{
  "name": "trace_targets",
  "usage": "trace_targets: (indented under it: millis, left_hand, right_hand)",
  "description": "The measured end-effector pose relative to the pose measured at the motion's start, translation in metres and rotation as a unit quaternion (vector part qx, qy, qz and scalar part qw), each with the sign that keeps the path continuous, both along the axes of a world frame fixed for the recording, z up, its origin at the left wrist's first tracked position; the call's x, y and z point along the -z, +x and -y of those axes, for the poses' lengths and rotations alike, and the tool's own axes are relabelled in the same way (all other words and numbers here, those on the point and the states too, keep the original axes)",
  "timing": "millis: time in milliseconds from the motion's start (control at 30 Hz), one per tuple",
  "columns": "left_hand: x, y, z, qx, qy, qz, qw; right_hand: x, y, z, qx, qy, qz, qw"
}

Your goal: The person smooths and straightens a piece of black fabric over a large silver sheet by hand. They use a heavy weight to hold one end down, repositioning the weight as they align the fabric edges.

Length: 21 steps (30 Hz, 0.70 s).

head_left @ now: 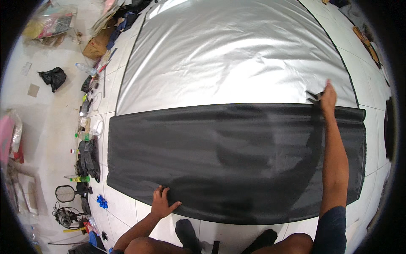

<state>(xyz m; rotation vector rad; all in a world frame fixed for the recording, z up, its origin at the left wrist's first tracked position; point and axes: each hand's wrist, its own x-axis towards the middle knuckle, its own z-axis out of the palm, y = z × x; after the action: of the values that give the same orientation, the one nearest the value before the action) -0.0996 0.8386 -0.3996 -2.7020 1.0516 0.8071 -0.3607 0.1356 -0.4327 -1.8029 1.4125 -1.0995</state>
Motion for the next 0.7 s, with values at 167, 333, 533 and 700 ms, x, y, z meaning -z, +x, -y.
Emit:
trace_targets:
  millis: [167, 333, 533, 700]
  left_hand:
    - [0.006, -0.006, -0.021, 0.006, 0.002, 0.028, 1.0]
    - [0.025, -0.008, -0.044, 0.006, -0.149, 0.095, 0.984]
    - [0.075, 0.039, -0.131, -0.325, -0.222, 0.335, 0.856]
    - [0.074, 0.073, -0.205, -0.61, -0.326, -0.189, 0.697]
  right_hand:
    - [-0.067, -0.019, -0.13, -0.133, -0.146, -0.068, 0.978]
    - [-0.067, -0.143, -0.271, -0.061, 0.118, -0.234, 0.963]
    - [-0.002, -0.349, -0.44, 0.198, 0.499, -0.048, 0.843]
    - [-0.015, -0.303, -0.511, 0.418, 0.428, 0.241, 0.764]
